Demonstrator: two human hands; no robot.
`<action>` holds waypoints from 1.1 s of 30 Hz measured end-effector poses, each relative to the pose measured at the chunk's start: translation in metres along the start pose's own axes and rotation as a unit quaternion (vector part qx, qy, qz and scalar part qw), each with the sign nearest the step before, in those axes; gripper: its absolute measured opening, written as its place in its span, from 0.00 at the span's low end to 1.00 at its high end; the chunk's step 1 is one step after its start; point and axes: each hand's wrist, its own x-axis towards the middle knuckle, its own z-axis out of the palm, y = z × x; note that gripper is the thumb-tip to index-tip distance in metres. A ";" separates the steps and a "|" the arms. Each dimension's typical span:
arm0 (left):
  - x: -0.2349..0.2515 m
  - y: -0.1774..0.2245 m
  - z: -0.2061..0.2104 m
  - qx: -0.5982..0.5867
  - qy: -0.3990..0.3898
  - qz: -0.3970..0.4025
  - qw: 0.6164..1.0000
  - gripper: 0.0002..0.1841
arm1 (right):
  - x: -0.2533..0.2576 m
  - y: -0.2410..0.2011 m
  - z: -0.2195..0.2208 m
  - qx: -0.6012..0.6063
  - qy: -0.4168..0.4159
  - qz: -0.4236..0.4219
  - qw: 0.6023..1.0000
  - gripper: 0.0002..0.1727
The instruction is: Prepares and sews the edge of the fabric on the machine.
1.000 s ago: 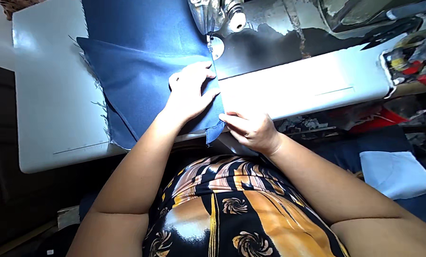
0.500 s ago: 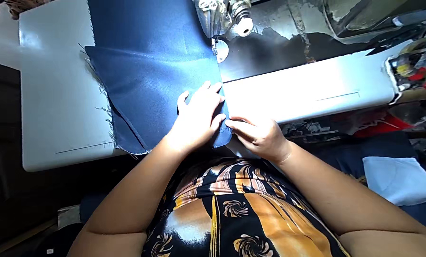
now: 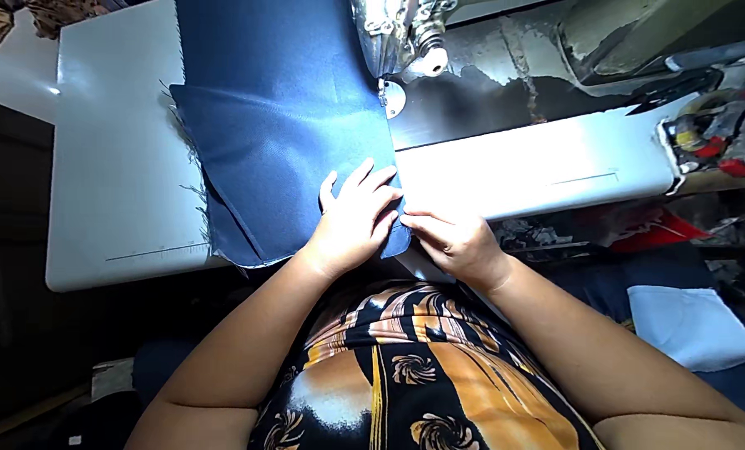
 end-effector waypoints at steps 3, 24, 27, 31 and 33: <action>-0.003 0.004 0.001 -0.005 0.001 0.002 1.000 0.18 | 0.000 0.000 -0.002 -0.005 -0.011 0.002 1.000 0.12; 0.043 -0.033 -0.010 -0.031 -0.009 0.017 0.999 0.18 | 0.054 0.029 -0.004 -0.053 -0.076 0.037 0.995 0.13; 0.062 -0.050 -0.014 -0.029 -0.004 0.032 0.999 0.19 | 0.075 0.043 -0.005 -0.066 -0.114 0.030 0.991 0.13; 0.087 -0.074 -0.016 -0.025 0.024 0.059 0.998 0.18 | 0.099 0.060 -0.005 -0.082 -0.134 0.028 0.987 0.13; 0.098 -0.081 -0.018 -0.027 0.024 0.063 0.997 0.18 | 0.107 0.067 -0.002 -0.091 -0.128 0.025 0.987 0.13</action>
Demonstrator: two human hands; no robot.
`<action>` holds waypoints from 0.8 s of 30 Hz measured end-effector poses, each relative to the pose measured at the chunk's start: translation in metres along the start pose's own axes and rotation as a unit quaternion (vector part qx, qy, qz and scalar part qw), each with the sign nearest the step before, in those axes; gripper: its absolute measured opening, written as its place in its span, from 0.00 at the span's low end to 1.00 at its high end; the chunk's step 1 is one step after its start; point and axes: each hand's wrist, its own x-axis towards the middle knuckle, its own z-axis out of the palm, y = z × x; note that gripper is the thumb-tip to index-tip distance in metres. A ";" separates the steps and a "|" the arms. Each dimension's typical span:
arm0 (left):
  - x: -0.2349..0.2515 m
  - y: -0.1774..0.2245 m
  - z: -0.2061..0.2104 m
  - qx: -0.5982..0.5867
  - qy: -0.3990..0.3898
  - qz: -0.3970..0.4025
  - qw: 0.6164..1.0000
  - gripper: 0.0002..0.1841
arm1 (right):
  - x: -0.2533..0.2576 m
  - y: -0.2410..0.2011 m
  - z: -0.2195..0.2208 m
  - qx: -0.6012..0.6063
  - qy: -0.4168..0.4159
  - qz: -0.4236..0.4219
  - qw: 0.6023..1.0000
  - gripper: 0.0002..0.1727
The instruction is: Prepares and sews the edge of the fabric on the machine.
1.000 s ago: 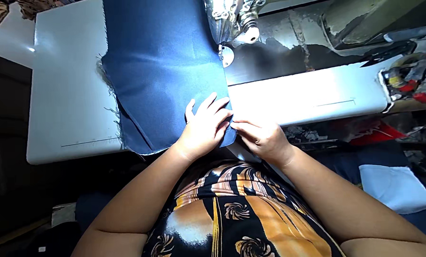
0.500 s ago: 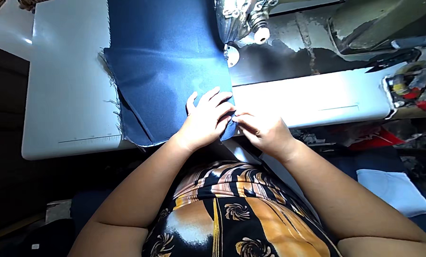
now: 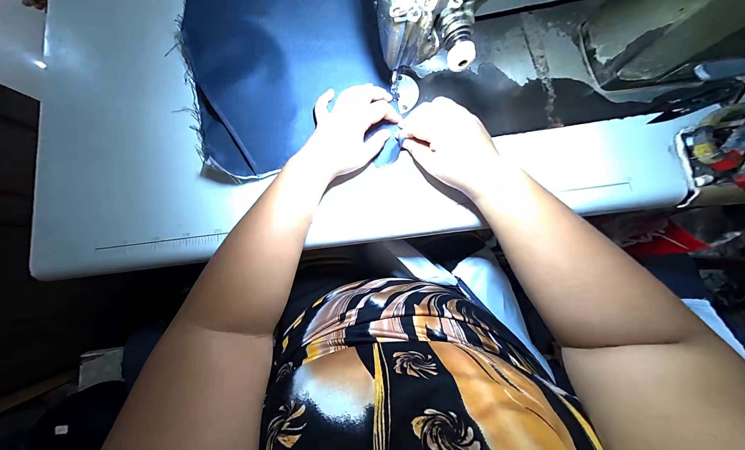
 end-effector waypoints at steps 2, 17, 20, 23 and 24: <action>0.006 -0.005 -0.003 0.000 -0.002 0.001 1.000 0.18 | 0.004 0.003 0.003 -0.004 0.010 0.002 1.000 0.14; 0.003 0.006 0.001 -0.026 0.026 -0.032 0.999 0.15 | -0.002 0.001 0.008 0.016 0.051 0.007 0.999 0.14; 0.005 0.002 0.001 -0.033 0.031 -0.025 0.999 0.14 | -0.001 0.001 0.008 0.028 0.050 0.011 0.998 0.14; 0.006 0.000 -0.001 -0.037 0.026 -0.024 0.999 0.14 | -0.001 0.002 0.008 0.036 0.043 0.014 0.998 0.14; 0.007 -0.001 -0.001 -0.038 0.025 -0.024 0.999 0.14 | 0.000 0.003 0.008 0.036 0.044 0.015 0.998 0.14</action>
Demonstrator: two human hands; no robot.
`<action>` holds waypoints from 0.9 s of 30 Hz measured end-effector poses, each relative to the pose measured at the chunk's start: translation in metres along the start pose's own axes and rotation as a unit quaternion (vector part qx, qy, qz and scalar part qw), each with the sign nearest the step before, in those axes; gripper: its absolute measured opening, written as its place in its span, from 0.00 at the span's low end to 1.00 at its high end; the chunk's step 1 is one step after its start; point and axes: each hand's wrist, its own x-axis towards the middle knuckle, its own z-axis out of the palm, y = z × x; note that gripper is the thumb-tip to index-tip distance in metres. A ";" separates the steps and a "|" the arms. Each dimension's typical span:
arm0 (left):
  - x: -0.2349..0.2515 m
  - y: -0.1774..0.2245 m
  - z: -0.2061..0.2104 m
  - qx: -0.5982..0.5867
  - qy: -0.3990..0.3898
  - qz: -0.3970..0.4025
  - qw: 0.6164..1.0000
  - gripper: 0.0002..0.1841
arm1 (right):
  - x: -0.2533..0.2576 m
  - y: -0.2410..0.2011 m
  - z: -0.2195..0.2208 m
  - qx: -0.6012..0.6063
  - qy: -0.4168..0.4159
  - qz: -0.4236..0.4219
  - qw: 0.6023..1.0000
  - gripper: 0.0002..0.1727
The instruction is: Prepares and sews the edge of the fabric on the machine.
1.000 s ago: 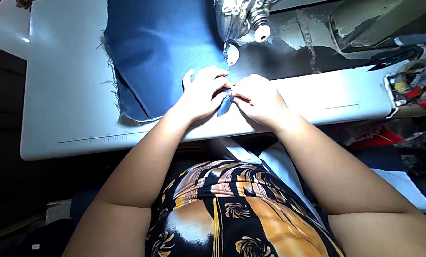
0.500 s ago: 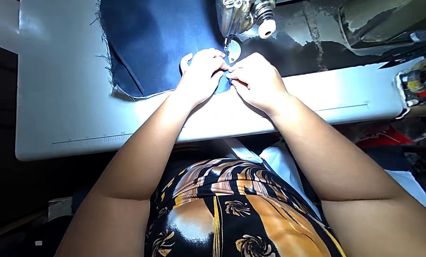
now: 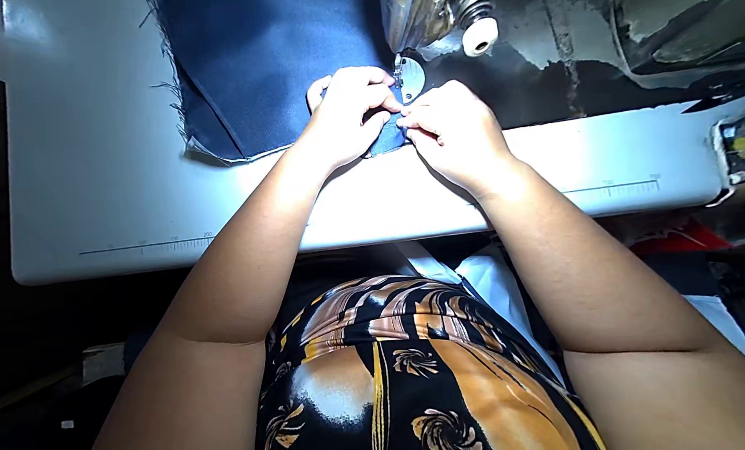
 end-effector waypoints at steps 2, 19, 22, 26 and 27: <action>0.002 -0.001 -0.001 0.000 -0.003 -0.001 1.000 0.14 | 0.001 0.001 0.001 0.001 0.005 -0.001 1.000 0.14; 0.042 -0.027 -0.013 0.020 -0.011 -0.033 0.999 0.14 | 0.011 -0.001 0.000 -0.025 -0.047 0.048 0.997 0.19; 0.052 -0.032 -0.014 0.028 0.000 -0.039 0.999 0.13 | 0.009 -0.002 0.000 -0.031 -0.066 0.050 0.996 0.20; 0.045 -0.024 -0.010 0.093 -0.011 -0.040 0.995 0.19 | -0.008 -0.010 -0.026 0.030 -0.031 0.029 0.999 0.18; 0.043 -0.020 -0.010 0.113 -0.023 -0.042 0.992 0.22 | -0.014 -0.008 -0.041 0.046 0.020 0.006 0.999 0.15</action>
